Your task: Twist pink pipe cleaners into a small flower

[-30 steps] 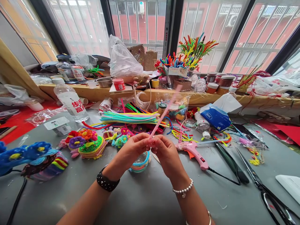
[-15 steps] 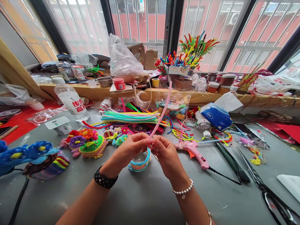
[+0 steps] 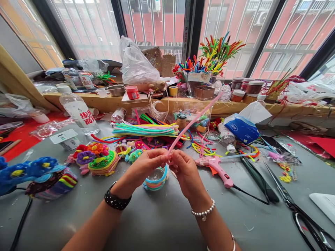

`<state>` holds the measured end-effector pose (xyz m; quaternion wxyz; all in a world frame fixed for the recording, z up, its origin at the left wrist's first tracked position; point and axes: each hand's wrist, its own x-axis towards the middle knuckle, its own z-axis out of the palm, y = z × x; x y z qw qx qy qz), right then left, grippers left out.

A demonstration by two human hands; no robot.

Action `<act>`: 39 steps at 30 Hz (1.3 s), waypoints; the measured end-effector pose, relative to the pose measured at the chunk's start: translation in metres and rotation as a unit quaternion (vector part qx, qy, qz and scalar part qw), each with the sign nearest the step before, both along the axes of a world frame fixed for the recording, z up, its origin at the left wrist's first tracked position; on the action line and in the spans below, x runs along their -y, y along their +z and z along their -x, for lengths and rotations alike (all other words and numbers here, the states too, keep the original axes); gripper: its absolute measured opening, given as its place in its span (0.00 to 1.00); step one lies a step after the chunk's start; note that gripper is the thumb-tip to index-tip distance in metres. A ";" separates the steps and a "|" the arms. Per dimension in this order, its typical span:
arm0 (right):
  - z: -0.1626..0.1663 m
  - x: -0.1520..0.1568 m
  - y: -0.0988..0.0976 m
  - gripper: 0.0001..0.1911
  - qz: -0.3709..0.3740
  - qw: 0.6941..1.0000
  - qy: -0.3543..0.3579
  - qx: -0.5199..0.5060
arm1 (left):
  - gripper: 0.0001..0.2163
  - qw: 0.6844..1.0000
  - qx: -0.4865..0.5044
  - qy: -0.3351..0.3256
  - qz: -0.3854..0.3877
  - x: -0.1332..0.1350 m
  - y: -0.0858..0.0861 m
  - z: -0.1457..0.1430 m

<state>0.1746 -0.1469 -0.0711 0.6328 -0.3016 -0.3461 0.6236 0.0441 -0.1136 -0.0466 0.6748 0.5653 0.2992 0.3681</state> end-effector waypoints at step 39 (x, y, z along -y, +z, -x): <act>-0.001 0.002 0.003 0.11 -0.028 0.998 0.062 0.015 | 0.09 0.981 0.137 -0.110 0.080 -0.002 -0.006 -0.001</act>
